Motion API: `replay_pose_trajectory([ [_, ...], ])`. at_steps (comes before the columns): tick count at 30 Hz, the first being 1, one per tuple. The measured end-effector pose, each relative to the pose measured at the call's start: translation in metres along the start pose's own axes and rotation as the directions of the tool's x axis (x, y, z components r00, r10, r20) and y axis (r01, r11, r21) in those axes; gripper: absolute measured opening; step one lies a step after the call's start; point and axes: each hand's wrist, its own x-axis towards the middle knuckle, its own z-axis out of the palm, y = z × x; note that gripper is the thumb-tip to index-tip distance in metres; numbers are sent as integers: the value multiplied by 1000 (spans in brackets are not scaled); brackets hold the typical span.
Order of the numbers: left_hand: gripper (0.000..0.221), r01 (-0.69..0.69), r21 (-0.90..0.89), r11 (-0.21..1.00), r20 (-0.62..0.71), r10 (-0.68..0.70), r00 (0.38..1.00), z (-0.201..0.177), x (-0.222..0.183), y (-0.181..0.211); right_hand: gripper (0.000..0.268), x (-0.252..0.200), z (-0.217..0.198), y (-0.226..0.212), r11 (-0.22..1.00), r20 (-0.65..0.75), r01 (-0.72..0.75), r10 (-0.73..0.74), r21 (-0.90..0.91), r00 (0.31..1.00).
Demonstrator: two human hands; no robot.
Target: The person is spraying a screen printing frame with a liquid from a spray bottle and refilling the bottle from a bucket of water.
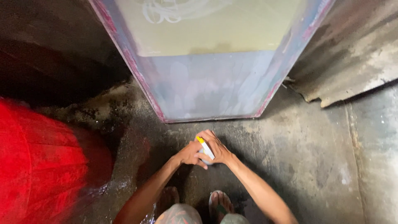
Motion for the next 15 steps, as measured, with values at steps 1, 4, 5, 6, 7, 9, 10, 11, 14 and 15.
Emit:
replay_pose_trajectory([
  [1,88,-3,3,1000,-9,3,1000,-6,6,24,59,-2,4,10,1000,6,7,-7,-3,1000],
  [4,100,-90,159,983,-69,102,992,-6,9,43,13,-8,23,29,990,-121,137,-132,28,984],
  [5,75,-83,119,989,-185,104,977,7,6,14,16,-9,30,27,989,-255,124,-140,-77,957],
  [6,52,-88,81,993,-295,108,949,19,6,-16,20,-9,35,27,978,-386,97,-163,-186,908],
  [7,52,-88,82,993,-297,108,949,23,5,-9,20,-11,41,26,978,-384,98,-165,-186,908],
  [9,47,-10,47,999,-412,29,911,37,0,6,11,-22,55,21,970,-527,-42,-93,-238,845],
  [10,47,-7,49,999,-416,27,909,39,-1,6,11,-22,58,25,971,-526,-37,-94,-234,846],
  [11,38,74,57,996,-454,-40,890,43,-3,7,11,-22,61,29,965,-584,-92,-72,-247,809],
  [14,39,174,110,979,-437,-110,893,47,-8,-14,18,-24,65,38,960,-636,-160,-25,-232,771],
  [15,48,188,155,970,-385,-116,916,48,-7,-24,25,-23,63,40,962,-628,-171,0,-212,778],
])
